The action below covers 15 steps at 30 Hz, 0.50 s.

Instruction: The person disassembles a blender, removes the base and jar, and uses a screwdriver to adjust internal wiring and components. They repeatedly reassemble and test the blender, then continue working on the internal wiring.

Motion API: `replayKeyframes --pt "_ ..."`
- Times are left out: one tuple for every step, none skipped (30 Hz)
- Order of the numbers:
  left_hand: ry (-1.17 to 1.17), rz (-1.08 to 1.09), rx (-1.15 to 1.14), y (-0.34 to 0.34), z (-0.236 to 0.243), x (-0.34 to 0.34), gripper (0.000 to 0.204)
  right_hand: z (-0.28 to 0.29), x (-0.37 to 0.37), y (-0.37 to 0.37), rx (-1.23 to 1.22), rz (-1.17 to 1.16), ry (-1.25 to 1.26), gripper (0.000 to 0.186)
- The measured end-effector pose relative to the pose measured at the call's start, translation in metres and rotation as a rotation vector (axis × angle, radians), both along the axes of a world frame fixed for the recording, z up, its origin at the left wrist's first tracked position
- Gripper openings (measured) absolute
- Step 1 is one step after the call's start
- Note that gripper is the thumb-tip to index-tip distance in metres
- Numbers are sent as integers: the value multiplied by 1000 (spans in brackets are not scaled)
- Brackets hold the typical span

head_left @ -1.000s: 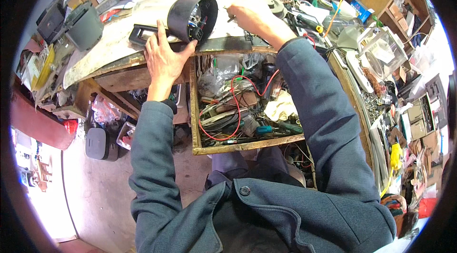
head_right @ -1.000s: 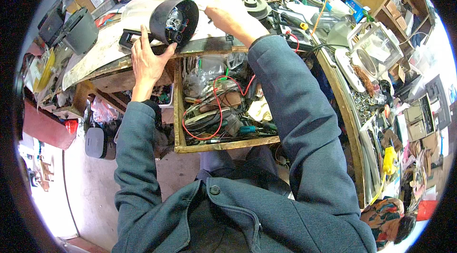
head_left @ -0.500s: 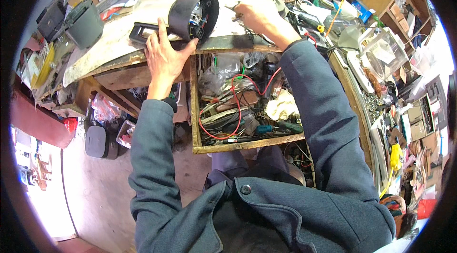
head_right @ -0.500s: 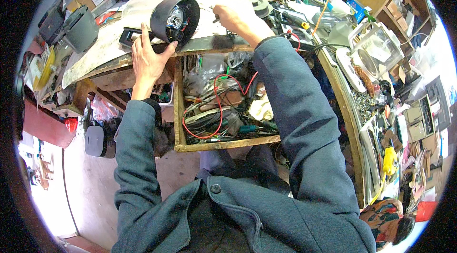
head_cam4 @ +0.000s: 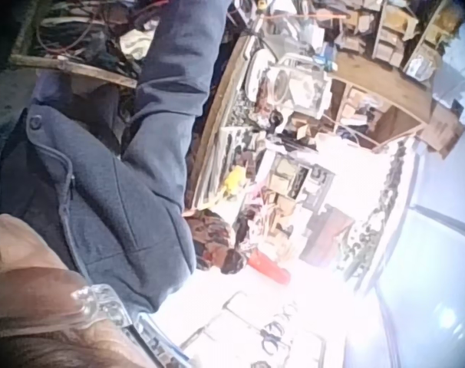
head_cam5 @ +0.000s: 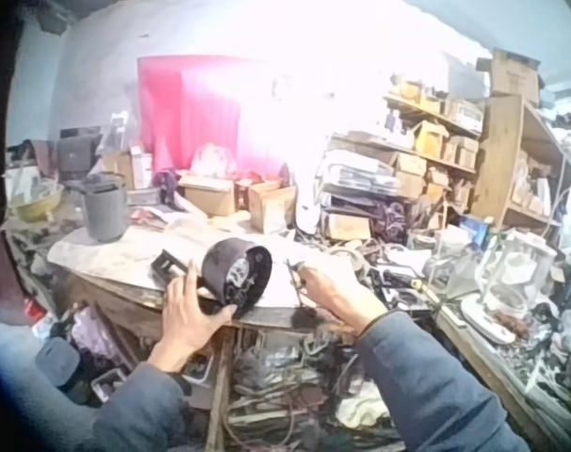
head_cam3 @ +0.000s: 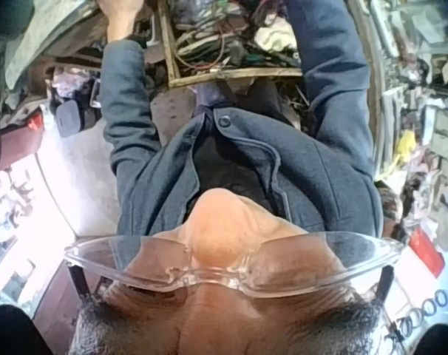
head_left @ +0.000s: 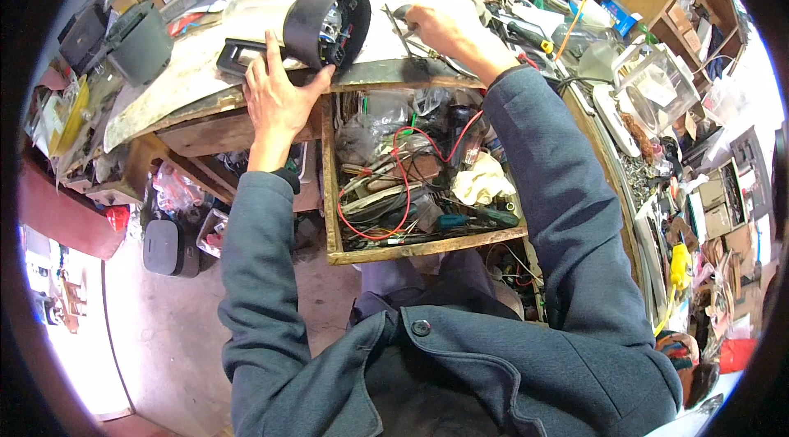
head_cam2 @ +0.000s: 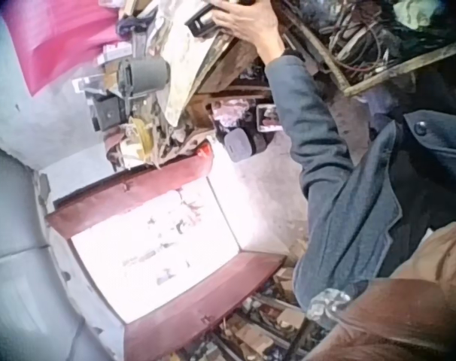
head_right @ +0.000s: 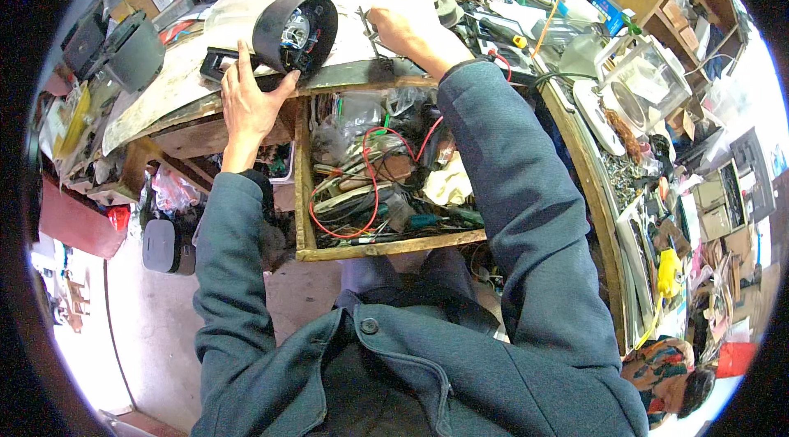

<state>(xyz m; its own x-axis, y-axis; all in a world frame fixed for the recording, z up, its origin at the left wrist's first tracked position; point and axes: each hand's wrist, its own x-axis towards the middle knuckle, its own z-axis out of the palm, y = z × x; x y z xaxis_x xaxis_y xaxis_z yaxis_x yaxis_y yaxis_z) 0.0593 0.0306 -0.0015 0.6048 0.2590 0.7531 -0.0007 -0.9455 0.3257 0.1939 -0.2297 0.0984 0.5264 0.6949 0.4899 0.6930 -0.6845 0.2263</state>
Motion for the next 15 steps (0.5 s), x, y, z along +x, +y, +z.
replayKeyframes --pt "-3 -14 -26 2 -1 2 121 2 -2 0 -15 -20 42 19" --pt "-9 -4 -15 2 -3 3 121 1 -3 -2 -5 -33 59 19" --pt "-16 7 -4 1 -4 3 121 0 -5 -5 5 -45 77 19" --pt "-25 13 10 0 -3 5 121 0 -5 -8 18 -62 92 19" --pt "-22 2 1 0 -3 6 121 -5 -3 -9 68 -51 162 19" --pt "-19 -9 -9 1 -5 7 121 -9 -2 -8 118 -40 232 19" --pt "-13 -20 -12 3 -3 5 121 -13 -8 -7 186 -20 270 21" --pt "2 -49 -43 1 -2 5 121 -18 -10 -6 261 41 285 21" --pt "16 -78 -73 -2 1 4 121 -24 -16 -4 365 54 385 21" --pt "27 -91 -95 1 7 1 121 -28 -24 5 474 85 484 21" --pt "16 -77 -73 4 4 2 121 -34 -34 13 552 74 550 23" --pt "6 -97 -67 9 4 3 121 -36 -43 18 558 72 541 25" --pt "0 -123 -58 13 4 3 121 -45 -49 21 599 87 498 25" --pt "-3 -144 -44 21 4 2 121 -52 -55 27 643 108 459 25" --pt "-30 -165 -12 28 3 2 119 -56 -61 32 697 105 504 25"
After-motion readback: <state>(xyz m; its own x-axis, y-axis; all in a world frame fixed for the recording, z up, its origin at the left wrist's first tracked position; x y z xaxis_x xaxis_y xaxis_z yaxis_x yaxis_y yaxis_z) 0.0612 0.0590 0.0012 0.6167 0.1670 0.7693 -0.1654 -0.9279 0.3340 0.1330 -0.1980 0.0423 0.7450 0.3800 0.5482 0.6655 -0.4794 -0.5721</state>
